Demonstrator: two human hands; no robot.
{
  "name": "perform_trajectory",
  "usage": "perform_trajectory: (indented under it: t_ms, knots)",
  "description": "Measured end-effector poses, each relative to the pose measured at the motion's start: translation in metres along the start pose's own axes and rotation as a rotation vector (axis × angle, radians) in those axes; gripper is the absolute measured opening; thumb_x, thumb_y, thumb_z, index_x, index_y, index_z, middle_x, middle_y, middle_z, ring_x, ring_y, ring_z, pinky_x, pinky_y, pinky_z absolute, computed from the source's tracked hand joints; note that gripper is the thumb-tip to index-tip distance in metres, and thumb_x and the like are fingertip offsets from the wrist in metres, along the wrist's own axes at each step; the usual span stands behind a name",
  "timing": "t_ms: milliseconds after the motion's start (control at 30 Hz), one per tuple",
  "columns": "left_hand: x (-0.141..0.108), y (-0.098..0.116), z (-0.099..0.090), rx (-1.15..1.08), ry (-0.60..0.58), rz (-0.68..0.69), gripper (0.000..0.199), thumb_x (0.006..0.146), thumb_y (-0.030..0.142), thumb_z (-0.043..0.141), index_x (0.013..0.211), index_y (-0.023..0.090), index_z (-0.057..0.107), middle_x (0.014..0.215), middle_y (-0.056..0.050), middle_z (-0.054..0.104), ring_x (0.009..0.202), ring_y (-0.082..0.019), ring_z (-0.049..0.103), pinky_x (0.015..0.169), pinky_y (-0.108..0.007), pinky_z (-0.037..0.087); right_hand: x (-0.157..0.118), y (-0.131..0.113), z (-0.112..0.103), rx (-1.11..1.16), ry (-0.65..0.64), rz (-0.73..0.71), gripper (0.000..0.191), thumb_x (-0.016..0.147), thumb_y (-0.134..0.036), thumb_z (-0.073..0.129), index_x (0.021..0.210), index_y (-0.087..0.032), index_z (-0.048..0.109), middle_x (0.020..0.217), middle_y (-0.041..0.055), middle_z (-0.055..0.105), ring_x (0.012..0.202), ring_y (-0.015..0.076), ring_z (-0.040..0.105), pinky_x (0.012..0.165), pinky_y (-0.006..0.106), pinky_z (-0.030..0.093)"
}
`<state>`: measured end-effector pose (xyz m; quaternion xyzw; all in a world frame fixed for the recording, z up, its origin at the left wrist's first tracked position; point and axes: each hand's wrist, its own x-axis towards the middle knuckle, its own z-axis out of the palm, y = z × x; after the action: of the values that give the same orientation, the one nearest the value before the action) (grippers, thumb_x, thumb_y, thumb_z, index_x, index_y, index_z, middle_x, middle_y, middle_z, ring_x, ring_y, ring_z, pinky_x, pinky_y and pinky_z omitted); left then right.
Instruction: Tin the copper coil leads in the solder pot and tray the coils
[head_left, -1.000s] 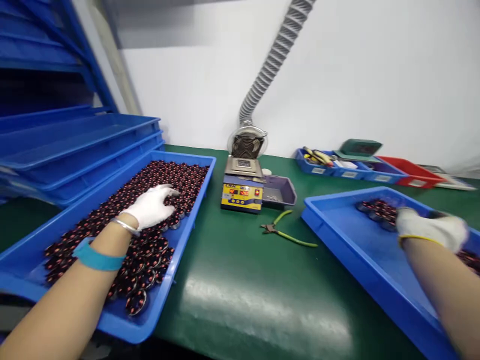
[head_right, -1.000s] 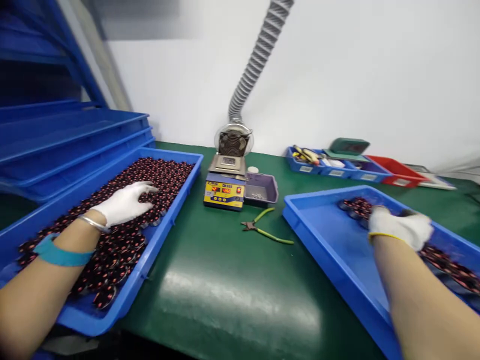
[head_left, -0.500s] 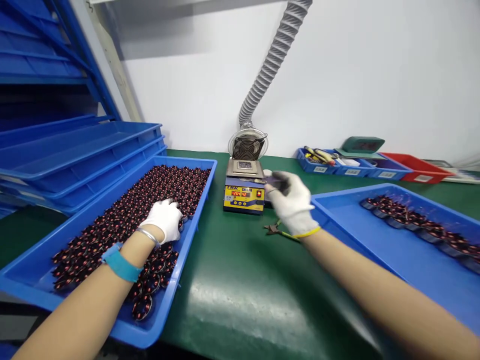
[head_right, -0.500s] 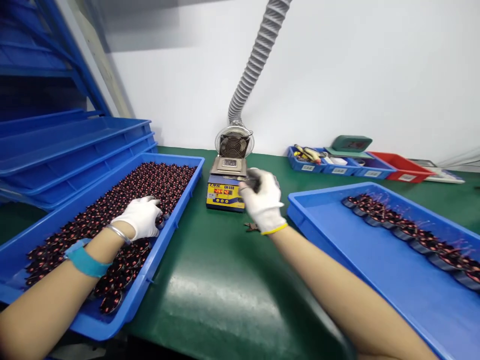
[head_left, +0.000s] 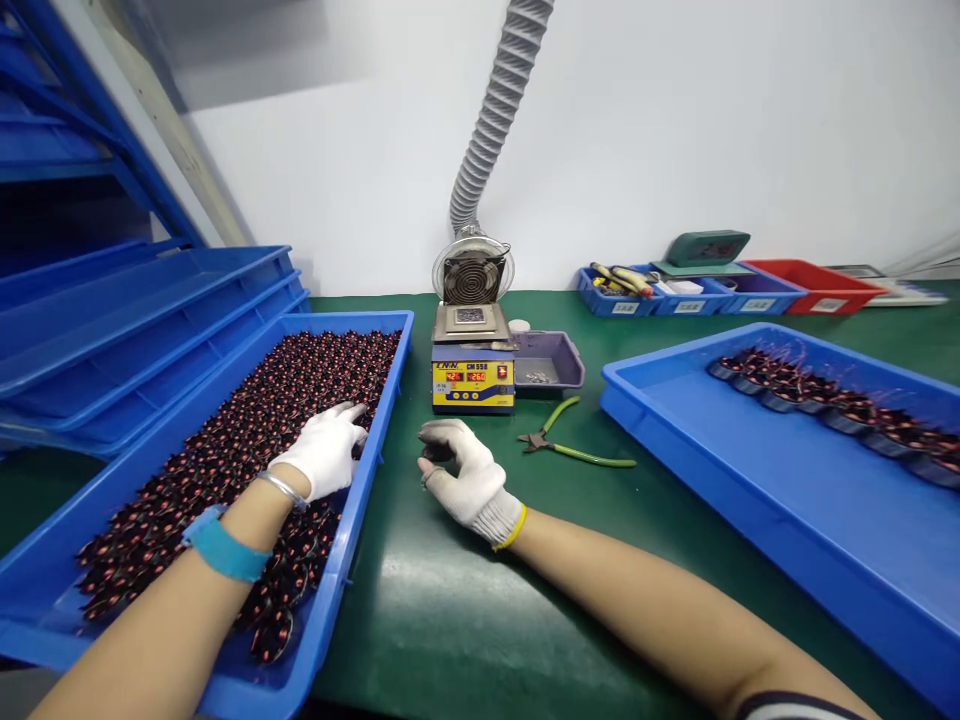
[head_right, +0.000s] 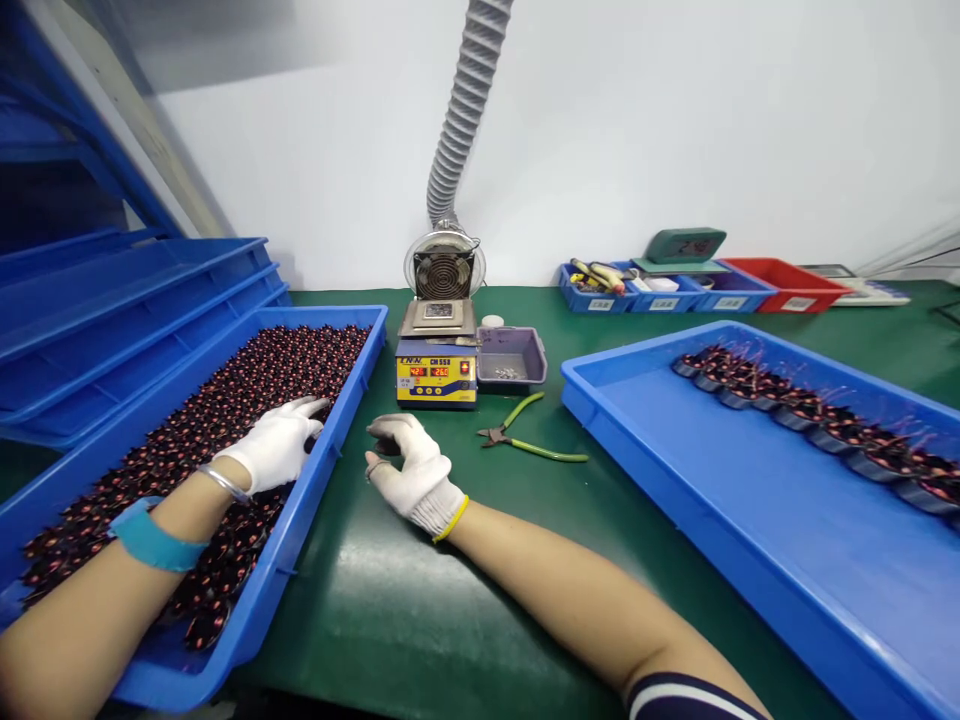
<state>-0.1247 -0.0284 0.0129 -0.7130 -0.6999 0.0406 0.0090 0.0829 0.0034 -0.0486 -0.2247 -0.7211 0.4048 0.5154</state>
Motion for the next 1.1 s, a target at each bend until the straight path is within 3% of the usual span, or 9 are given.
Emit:
perform_trajectory:
  t_ms: [100,200,267,433,533,667,733,900,1100]
  knots:
    - [-0.005,-0.008,-0.011,-0.024,0.047,-0.024,0.017,0.065,0.034,0.06,0.074,0.021,0.068,0.137,-0.006,0.047,0.129,-0.029,0.037,0.105,-0.039,0.034,0.003,-0.001,-0.002,0.01,0.032,-0.002,0.025,0.071,-0.014,0.057,0.095,-0.02,0.058,0.105,0.007,0.057,0.087,0.0176,0.059,0.073,0.032,0.054]
    - [-0.015,-0.006,-0.029,-0.106,0.26,-0.068,0.018,0.068,0.039,0.06,0.07,0.022,0.064,0.14,-0.003,0.044,0.127,-0.027,0.039,0.106,-0.041,0.035,0.006,-0.005,0.001,0.065,0.024,0.027,0.028,0.07,-0.014,0.058,0.097,-0.02,0.058,0.105,0.0069,0.057,0.084,0.0164,0.059,0.075,0.032,0.053]
    - [-0.021,0.006,-0.038,-0.176,0.403,-0.005,0.016,0.07,0.039,0.06,0.07,0.023,0.062,0.142,-0.002,0.04,0.128,-0.026,0.039,0.106,-0.042,0.034,0.01,-0.01,0.003,0.135,-0.018,0.121,0.037,0.067,-0.014,0.06,0.103,-0.02,0.057,0.103,0.0061,0.057,0.083,0.0158,0.059,0.074,0.031,0.053]
    - [-0.029,0.051,-0.036,-0.171,0.455,0.352,0.008,0.068,0.018,0.057,0.075,0.022,0.059,0.15,-0.001,0.024,0.134,-0.027,0.03,0.108,-0.044,0.032,0.024,-0.021,-0.003,0.604,-0.391,0.414,0.061,0.065,-0.017,0.064,0.123,-0.02,0.046,0.087,0.0014,0.06,0.065,0.0111,0.057,0.054,0.021,0.049]
    - [-0.03,0.06,-0.035,-0.2,0.498,0.361,0.014,0.069,0.018,0.058,0.083,0.023,0.059,0.151,-0.002,0.023,0.133,-0.027,0.032,0.107,-0.044,0.034,0.031,-0.024,-0.015,0.685,-0.496,0.454,0.052,0.063,-0.018,0.069,0.112,-0.016,0.054,0.079,-0.0008,0.059,0.059,0.0074,0.052,0.052,0.018,0.046]
    - [-0.031,0.048,-0.04,-0.405,0.586,0.185,0.069,0.066,0.037,0.068,0.128,0.023,0.04,0.15,-0.009,0.023,0.133,-0.029,0.031,0.109,-0.045,0.032,0.041,-0.025,-0.028,0.659,-0.394,0.456,0.051,0.061,-0.02,0.071,0.11,-0.017,0.055,0.077,-0.0023,0.059,0.062,0.0086,0.056,0.054,0.019,0.047]
    - [-0.029,0.041,-0.037,-0.526,0.562,0.133,0.082,0.067,0.044,0.067,0.137,0.022,0.028,0.147,-0.01,0.031,0.131,-0.027,0.035,0.108,-0.043,0.033,0.046,-0.026,-0.033,0.63,-0.331,0.446,0.052,0.061,-0.02,0.071,0.111,-0.017,0.055,0.075,-0.003,0.058,0.063,0.0096,0.058,0.058,0.021,0.049]
    - [-0.017,0.045,-0.013,-0.498,0.322,0.096,0.068,0.075,0.049,0.057,0.133,0.02,0.04,0.128,-0.009,0.056,0.116,-0.026,0.053,0.1,-0.042,0.042,0.067,-0.027,-0.05,0.542,-0.139,0.431,0.054,0.062,-0.024,0.073,0.112,-0.016,0.051,0.071,-0.0032,0.058,0.062,0.0113,0.061,0.058,0.024,0.052]
    - [-0.009,0.057,0.004,-0.219,0.215,0.285,0.046,0.072,0.044,0.059,0.113,0.022,0.06,0.117,-0.01,0.063,0.116,-0.028,0.052,0.11,-0.05,0.023,0.129,-0.023,-0.077,0.276,0.1,0.399,0.031,0.074,-0.025,0.069,0.098,-0.017,0.051,0.076,0.0009,0.061,0.06,0.0112,0.063,0.054,0.023,0.053]
